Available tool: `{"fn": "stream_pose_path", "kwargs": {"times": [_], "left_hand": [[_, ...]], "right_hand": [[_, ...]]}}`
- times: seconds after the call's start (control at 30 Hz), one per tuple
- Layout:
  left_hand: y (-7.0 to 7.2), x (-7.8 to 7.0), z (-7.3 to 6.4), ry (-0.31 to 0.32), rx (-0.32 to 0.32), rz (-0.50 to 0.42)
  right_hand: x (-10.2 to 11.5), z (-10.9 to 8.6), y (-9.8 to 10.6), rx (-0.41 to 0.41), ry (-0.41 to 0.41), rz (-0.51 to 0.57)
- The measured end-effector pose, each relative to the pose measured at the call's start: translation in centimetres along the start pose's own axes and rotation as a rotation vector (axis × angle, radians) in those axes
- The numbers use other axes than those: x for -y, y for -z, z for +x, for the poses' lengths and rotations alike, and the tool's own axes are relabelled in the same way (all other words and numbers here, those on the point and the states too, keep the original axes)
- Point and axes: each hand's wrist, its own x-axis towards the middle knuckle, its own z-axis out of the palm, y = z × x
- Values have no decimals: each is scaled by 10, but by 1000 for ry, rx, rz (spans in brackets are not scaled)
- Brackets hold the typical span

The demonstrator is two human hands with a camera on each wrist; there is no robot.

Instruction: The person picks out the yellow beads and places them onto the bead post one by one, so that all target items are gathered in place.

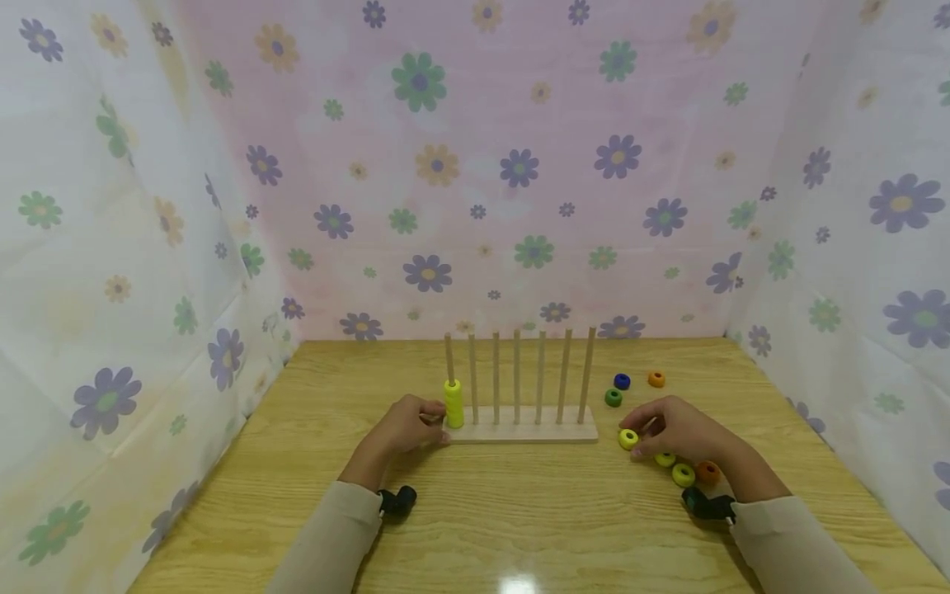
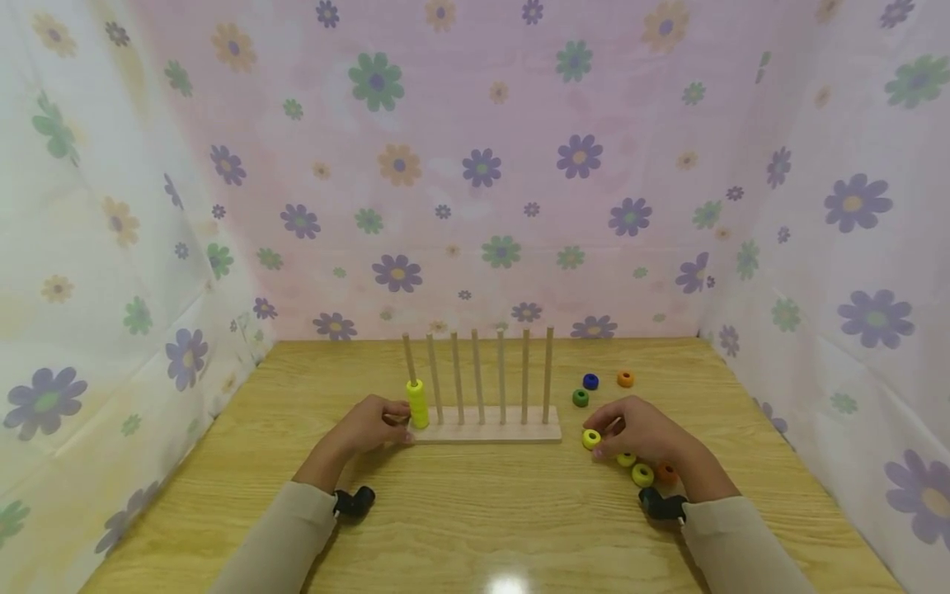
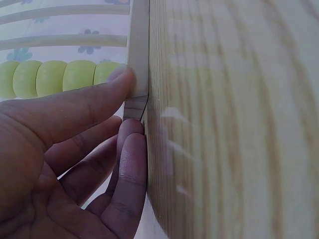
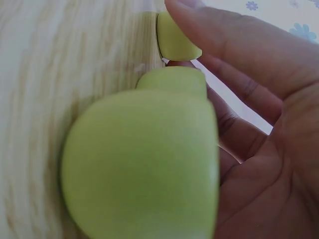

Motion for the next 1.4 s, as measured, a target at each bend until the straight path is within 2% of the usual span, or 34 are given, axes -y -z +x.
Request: {"fn": "stream_pose_path", "kwargs": {"times": [0.4, 0.77, 1.4], "left_hand": [[-1, -1, 1, 1, -4, 25], [-1, -2, 0, -4, -4, 22], [-1, 5, 5, -8, 1, 23]], "right_hand": [[-2, 0, 0, -3, 16, 12], [3, -1, -1, -23, 3, -34], [9, -1, 4, -38, -9, -37]]}}
